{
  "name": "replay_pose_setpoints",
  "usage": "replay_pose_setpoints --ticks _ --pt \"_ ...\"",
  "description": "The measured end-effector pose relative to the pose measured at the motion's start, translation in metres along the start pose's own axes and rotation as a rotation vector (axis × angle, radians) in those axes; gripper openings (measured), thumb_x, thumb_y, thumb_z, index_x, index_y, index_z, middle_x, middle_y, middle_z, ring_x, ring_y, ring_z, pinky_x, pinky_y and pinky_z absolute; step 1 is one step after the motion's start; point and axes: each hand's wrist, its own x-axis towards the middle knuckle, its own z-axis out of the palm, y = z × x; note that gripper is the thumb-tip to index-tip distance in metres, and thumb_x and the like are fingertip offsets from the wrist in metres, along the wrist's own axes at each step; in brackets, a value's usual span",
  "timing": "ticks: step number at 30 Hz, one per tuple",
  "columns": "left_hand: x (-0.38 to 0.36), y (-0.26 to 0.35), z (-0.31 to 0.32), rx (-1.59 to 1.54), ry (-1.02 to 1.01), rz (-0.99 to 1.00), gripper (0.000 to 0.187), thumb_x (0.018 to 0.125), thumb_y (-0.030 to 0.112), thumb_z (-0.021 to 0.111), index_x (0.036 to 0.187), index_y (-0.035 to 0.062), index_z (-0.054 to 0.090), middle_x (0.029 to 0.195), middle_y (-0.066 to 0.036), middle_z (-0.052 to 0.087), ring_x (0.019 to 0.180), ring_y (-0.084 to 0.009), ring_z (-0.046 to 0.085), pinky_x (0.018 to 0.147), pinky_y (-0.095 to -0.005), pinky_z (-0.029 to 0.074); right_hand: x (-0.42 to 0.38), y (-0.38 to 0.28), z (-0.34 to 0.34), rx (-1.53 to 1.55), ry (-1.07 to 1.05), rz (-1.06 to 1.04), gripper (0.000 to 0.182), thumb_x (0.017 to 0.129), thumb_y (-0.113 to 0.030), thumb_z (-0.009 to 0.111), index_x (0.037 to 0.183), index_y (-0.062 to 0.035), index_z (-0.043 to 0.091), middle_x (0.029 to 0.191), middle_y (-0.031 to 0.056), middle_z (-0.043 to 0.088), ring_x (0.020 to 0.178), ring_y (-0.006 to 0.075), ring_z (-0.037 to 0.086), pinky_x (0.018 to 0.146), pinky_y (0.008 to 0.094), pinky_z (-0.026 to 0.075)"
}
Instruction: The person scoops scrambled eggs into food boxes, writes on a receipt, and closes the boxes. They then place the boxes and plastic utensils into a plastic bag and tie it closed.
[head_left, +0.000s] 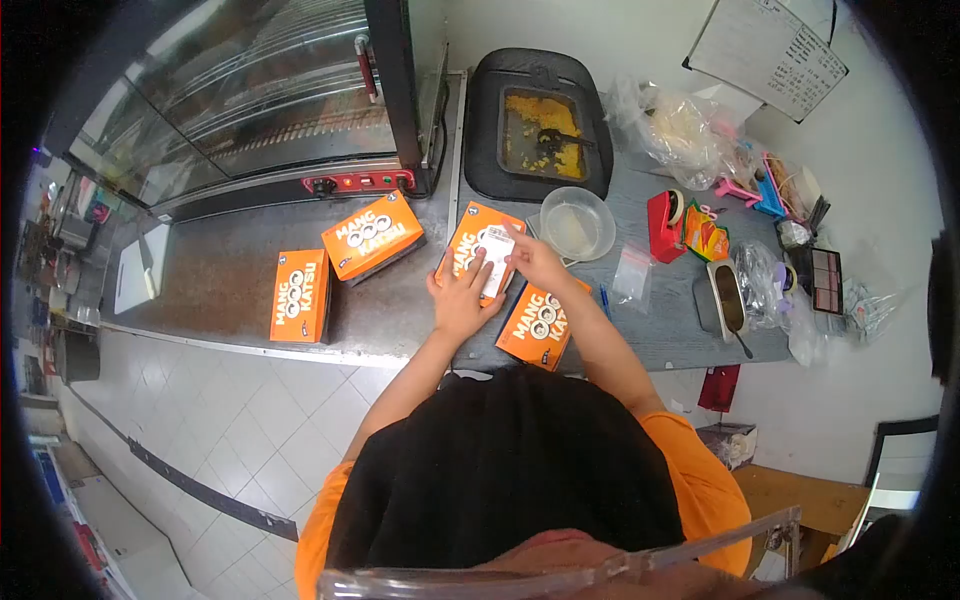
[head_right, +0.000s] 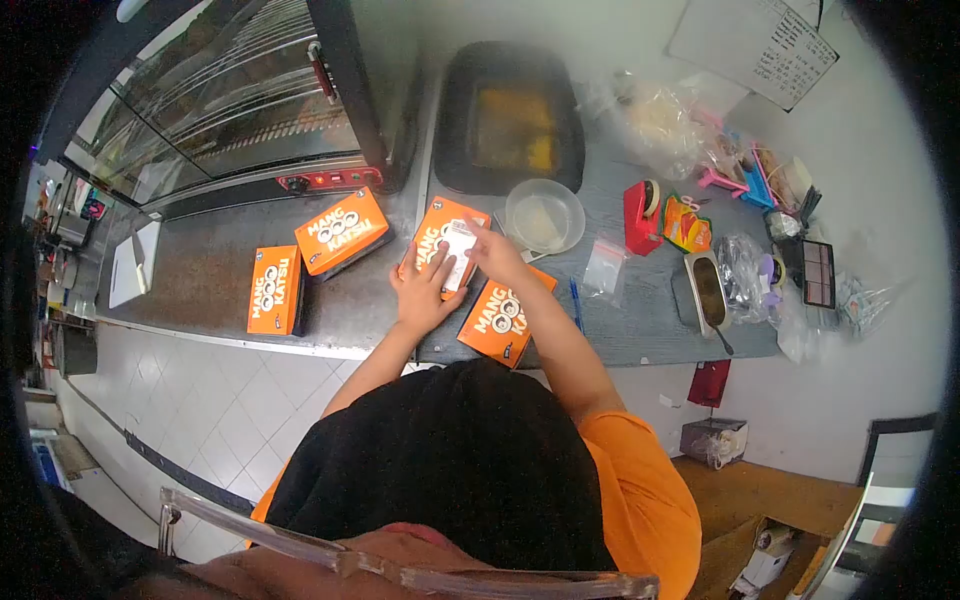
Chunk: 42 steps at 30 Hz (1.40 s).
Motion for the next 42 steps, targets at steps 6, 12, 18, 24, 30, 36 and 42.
replay_pose_setpoints --ticks 6,12,18,24,30,36,42 --pt "0.0 0.002 -0.002 -0.01 -0.015 -0.013 0.057 0.072 0.047 0.063 0.12 0.0168 0.058 0.139 0.001 0.043 0.134 -0.0387 0.022 0.095 -0.0601 0.022 0.007 0.009 0.014 -0.359 0.03 0.122 0.081 0.082 -0.003 0.062 0.147 -0.0105 0.014 0.063 0.001 0.055 0.06 0.0105 0.054 0.058 0.0258 0.044" --pt "0.002 0.003 0.0 -0.002 -0.007 -0.029 0.058 0.071 0.047 0.063 0.119 0.0153 0.058 0.138 0.0 0.044 0.134 -0.0377 0.022 0.095 -0.0602 0.022 0.003 0.033 0.01 0.005 0.069 0.161 0.075 0.082 0.003 0.06 0.143 -0.006 0.016 0.067 0.0056 0.058 0.069 0.0142 0.064 0.063 0.0275 0.052" --pt "0.003 0.005 0.0 0.015 -0.01 -0.036 0.056 0.072 0.046 0.062 0.118 0.0147 0.059 0.138 0.0 0.044 0.134 -0.0378 0.022 0.094 -0.0598 0.023 0.005 0.048 0.019 0.329 0.122 0.272 0.06 0.073 -0.002 0.07 0.121 -0.0029 0.033 0.074 0.0116 0.062 0.069 0.0226 0.065 0.065 0.0326 0.052" --pt "0.003 0.007 0.003 0.057 -0.034 -0.035 0.056 0.072 0.046 0.061 0.119 0.015 0.058 0.138 0.0 0.044 0.133 -0.0378 0.023 0.095 -0.0595 0.022 0.016 0.062 0.031 -0.064 0.162 0.289 0.035 0.081 0.008 0.056 0.102 -0.0029 0.03 0.072 0.0084 0.054 0.066 0.0172 0.062 0.063 0.0317 0.056" --pt "0.003 0.008 0.003 0.051 -0.021 -0.044 0.052 0.072 0.041 0.06 0.117 0.0149 0.059 0.138 0.001 0.044 0.134 -0.0376 0.022 0.094 -0.0594 0.022 0.01 0.036 0.016 0.34 0.062 0.319 0.032 0.078 0.013 0.051 0.097 -0.0032 0.031 0.073 0.0067 0.05 0.067 0.0176 0.061 0.062 0.0317 0.056" --pt "0.003 0.008 0.009 0.062 -0.048 -0.046 0.053 0.071 0.039 0.06 0.119 0.0144 0.058 0.139 0.001 0.043 0.134 -0.0384 0.021 0.095 -0.0602 0.021 0.019 0.039 0.028 -0.163 0.11 0.213 0.031 0.077 0.008 0.053 0.103 -0.0001 0.037 0.077 0.0126 0.062 0.067 0.0203 0.064 0.063 0.0331 0.054" --pt "0.003 0.009 0.008 0.077 -0.066 -0.056 0.054 0.071 0.038 0.061 0.12 0.0142 0.057 0.14 0.0 0.043 0.135 -0.0385 0.019 0.095 -0.0615 0.02 0.022 0.042 0.043 -0.247 0.295 0.225 0.031 0.076 0.005 0.057 0.103 0.0008 0.041 0.08 0.0173 0.064 0.079 0.0314 0.066 0.063 0.0394 0.053"
